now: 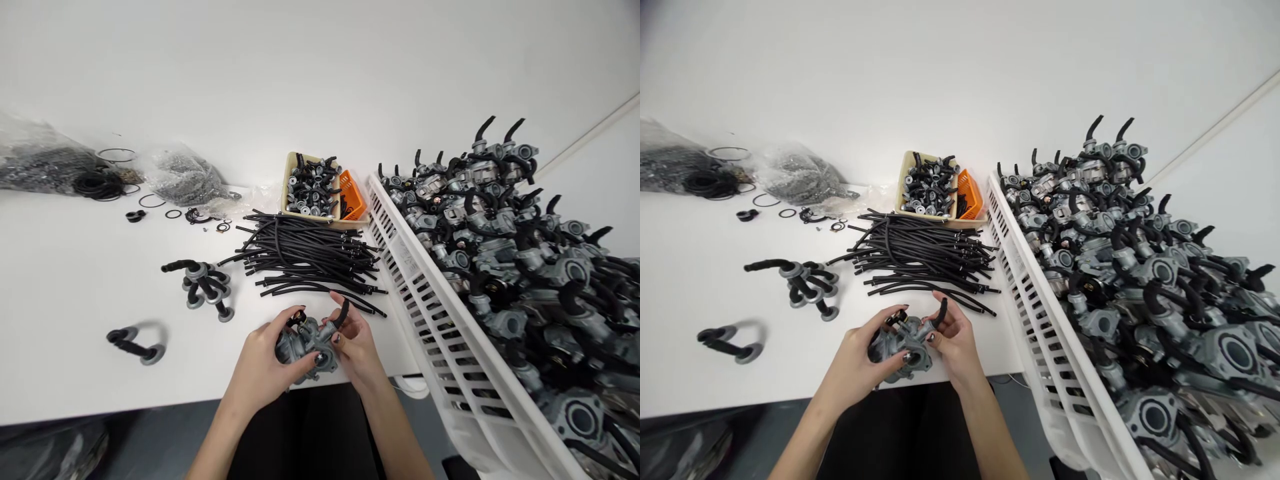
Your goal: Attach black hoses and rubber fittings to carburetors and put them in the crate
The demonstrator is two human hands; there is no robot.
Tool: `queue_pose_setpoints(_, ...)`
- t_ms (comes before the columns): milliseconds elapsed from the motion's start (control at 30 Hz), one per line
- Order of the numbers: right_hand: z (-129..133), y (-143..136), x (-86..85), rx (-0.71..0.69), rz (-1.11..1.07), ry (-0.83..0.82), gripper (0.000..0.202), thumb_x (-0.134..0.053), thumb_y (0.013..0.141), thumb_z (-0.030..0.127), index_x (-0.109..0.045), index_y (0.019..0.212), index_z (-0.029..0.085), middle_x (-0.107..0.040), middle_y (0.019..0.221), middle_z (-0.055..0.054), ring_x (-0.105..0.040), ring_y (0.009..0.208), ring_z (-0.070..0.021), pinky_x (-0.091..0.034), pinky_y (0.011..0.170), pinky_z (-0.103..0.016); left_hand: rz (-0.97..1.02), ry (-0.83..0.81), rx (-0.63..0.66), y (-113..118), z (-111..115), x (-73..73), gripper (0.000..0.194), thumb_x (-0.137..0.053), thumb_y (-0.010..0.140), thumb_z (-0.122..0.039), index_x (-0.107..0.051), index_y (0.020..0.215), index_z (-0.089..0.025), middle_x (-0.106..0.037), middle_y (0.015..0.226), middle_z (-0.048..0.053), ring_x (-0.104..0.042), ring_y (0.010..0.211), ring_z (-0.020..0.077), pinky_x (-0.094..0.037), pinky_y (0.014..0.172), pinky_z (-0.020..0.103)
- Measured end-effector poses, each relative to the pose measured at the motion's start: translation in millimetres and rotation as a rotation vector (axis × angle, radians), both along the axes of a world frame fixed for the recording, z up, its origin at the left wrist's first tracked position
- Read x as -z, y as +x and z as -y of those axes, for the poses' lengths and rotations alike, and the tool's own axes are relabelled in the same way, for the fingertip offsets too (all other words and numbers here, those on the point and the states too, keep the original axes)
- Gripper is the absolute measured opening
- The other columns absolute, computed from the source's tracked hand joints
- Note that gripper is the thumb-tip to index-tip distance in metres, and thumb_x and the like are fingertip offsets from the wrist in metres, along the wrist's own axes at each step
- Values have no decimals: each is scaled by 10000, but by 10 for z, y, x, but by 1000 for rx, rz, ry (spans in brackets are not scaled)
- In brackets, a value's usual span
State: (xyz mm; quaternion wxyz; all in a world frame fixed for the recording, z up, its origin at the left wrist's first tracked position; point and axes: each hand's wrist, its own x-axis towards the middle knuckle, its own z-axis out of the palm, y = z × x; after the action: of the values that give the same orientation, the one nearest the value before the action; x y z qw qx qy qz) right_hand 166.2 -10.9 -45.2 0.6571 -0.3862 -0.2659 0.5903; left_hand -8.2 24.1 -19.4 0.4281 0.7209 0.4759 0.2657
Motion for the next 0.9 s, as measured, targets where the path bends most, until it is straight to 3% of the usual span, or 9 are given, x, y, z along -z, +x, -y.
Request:
queue_pose_setpoints(133,2,9,0,-18,17,11,691,-921,560,305,-655,1197,285,-616,816,32,-622,763,-125,-506,686,-210,-6,6,4,-17,2,9,607,-697,720,-392,-536,1290,-259,-700,1079,47,-651,952,229,-498,868,367)
queue_pose_setpoints(333,57,72,-86,-105,-46,19,642,-804,727,293,-559,1321,293,-713,1119,-68,-656,833,-170,-491,810,-304,-2,27,15,-39,3,35,605,-686,732,-374,-515,1302,-265,-697,1131,46,-650,977,225,-499,881,361)
queue_pose_setpoints(567,48,40,-35,-71,-53,30,650,-828,712,277,-566,1307,279,-736,852,-14,-671,806,-173,-484,772,-272,-12,17,13,-23,1,10,601,-691,730,-388,-522,1296,-274,-711,1055,22,-663,935,213,-510,841,332)
queue_pose_setpoints(900,8,30,41,-25,17,33,644,-892,618,361,-644,1207,282,-666,822,7,-647,778,-142,-503,715,-227,-24,10,4,-20,-4,-11,611,-692,718,-383,-528,1294,-264,-697,1028,28,-657,897,216,-505,824,337)
